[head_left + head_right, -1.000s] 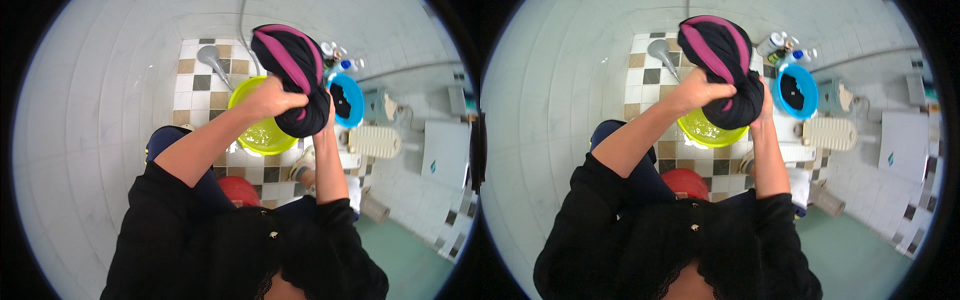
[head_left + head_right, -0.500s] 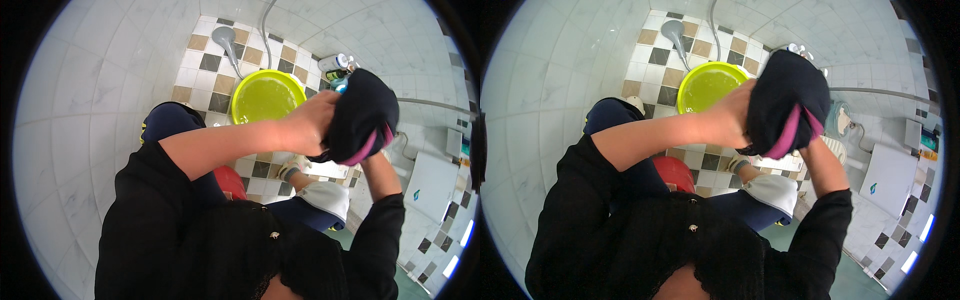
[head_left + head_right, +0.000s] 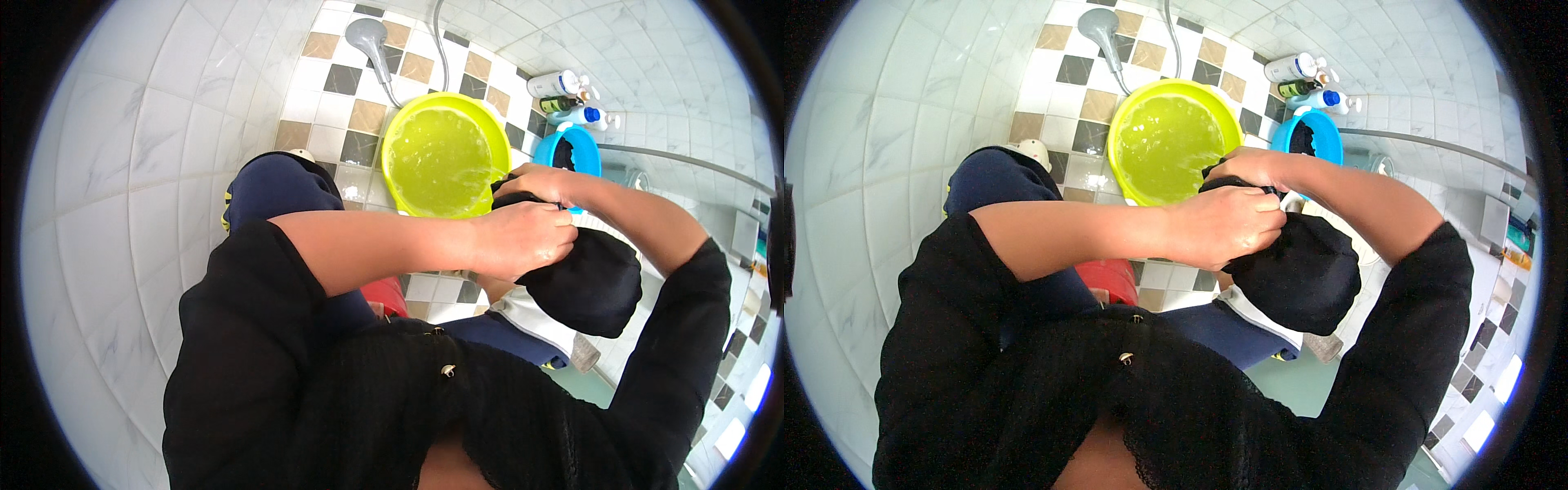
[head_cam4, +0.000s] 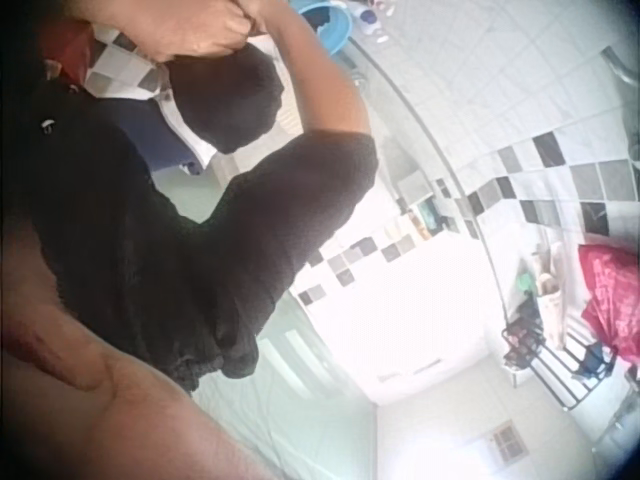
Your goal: The person hand washes dark-colored garments in a yellow basin filled with water, repeatedly submerging, agitating, and wringing the items. The person then transfers the wet clothes to a blue basin and empties the yellow basin.
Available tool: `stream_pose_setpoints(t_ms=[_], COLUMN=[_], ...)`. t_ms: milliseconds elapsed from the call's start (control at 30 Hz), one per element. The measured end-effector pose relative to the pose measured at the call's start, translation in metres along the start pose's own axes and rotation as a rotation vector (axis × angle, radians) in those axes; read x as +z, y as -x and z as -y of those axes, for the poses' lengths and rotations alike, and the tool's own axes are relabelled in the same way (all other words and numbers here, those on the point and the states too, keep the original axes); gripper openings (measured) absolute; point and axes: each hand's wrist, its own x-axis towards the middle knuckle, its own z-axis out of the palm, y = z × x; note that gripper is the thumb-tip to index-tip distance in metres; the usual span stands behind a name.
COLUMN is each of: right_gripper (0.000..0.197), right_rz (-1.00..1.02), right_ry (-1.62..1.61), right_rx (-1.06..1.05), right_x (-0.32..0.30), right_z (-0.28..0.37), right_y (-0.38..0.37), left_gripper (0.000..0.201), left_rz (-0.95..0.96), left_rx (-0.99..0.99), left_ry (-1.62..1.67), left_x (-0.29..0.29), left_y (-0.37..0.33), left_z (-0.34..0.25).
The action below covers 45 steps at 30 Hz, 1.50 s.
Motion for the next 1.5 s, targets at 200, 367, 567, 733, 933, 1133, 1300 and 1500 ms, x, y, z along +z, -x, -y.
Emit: stream_pose_setpoints(t_ms=[200, 367, 567, 733, 933, 1133, 1300, 1500], right_gripper=[0.047, 0.037, 0.048, 0.103, 0.09, 0.055, 0.051, 0.066], right_rz=[-0.019, -0.069, -0.547, -0.11, -0.358, -0.464, -0.599, -0.871], right_ry=[0.178, -0.436, -0.871, -2.043, -1.916, -2.194, -2.309, -2.217], right_rx=[0.009, -0.387, -0.737, -1.06, -1.121, -0.92, -1.171, -1.132], right_x=[0.001, 0.005, 0.081, 0.14, 0.157, 0.13, 0.1, 0.012], right_z=[-0.005, -0.065, -0.068, -0.094, -0.097, -0.093, -0.133, -0.245], right_y=[-0.041, -0.055, -0.011, -0.066, -0.066, -0.069, -0.076, -0.052], left_gripper=[0.023, 0.033, 0.044, 0.045, 0.046, 0.05, 0.049, 0.029], left_rz=[0.06, 0.062, -0.143, -0.105, 0.095, 0.302, -0.004, -0.037], left_rx=[-0.052, -0.232, -0.659, -1.066, -0.908, -0.749, -1.008, -1.458], left_ry=[-0.031, 0.195, 0.412, 0.59, 0.012, 0.065, 0.679, 0.571], left_x=[0.017, -0.008, -0.01, 0.003, 0.019, 0.034, 0.042, 0.027], left_y=[0.013, 0.019, 0.019, 0.031, 0.019, 0.004, -0.001, 0.038], left_z=[0.009, 0.032, 0.061, 0.088, 0.067, 0.059, 0.085, 0.133])
